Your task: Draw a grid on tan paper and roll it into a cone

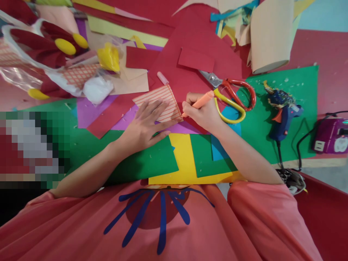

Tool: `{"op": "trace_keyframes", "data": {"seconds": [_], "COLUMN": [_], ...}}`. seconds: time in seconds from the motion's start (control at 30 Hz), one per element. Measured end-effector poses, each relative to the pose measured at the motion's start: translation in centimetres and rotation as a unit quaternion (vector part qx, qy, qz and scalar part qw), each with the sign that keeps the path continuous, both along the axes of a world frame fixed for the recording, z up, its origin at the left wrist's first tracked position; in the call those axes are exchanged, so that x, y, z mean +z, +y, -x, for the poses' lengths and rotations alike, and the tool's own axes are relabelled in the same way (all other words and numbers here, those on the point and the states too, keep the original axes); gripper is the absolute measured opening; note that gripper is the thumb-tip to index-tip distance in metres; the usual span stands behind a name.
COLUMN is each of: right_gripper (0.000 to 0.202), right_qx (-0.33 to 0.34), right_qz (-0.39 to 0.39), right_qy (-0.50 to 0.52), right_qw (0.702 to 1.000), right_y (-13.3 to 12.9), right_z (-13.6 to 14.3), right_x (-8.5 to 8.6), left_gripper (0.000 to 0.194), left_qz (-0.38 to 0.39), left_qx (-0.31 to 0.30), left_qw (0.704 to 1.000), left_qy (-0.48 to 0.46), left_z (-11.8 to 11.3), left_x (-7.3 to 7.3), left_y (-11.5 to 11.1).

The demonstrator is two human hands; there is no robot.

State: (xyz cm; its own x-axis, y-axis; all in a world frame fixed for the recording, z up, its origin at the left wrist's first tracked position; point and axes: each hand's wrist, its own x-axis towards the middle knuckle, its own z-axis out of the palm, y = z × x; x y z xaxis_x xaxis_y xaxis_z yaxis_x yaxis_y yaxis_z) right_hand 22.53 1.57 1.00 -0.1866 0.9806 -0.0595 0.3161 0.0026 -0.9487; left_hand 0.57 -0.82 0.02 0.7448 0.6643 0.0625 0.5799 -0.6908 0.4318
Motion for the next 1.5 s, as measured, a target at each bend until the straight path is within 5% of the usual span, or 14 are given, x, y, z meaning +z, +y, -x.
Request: {"op": "trace_keyframes", "data": {"seconds": [1.5], "right_gripper": [0.033], "right_qx": [0.053], "right_qz": [-0.004], "right_qy": [-0.041], "right_qw": [0.998], "right_y": [-0.02], "right_z": [-0.28], "right_x": [0.16], "left_gripper": [0.037], "left_qz": [-0.021], "left_qx": [-0.006], "left_qw": [1.0], "left_qy": [-0.008], "left_z": [0.2], "left_x": [-0.4], "left_y": [0.02]}}
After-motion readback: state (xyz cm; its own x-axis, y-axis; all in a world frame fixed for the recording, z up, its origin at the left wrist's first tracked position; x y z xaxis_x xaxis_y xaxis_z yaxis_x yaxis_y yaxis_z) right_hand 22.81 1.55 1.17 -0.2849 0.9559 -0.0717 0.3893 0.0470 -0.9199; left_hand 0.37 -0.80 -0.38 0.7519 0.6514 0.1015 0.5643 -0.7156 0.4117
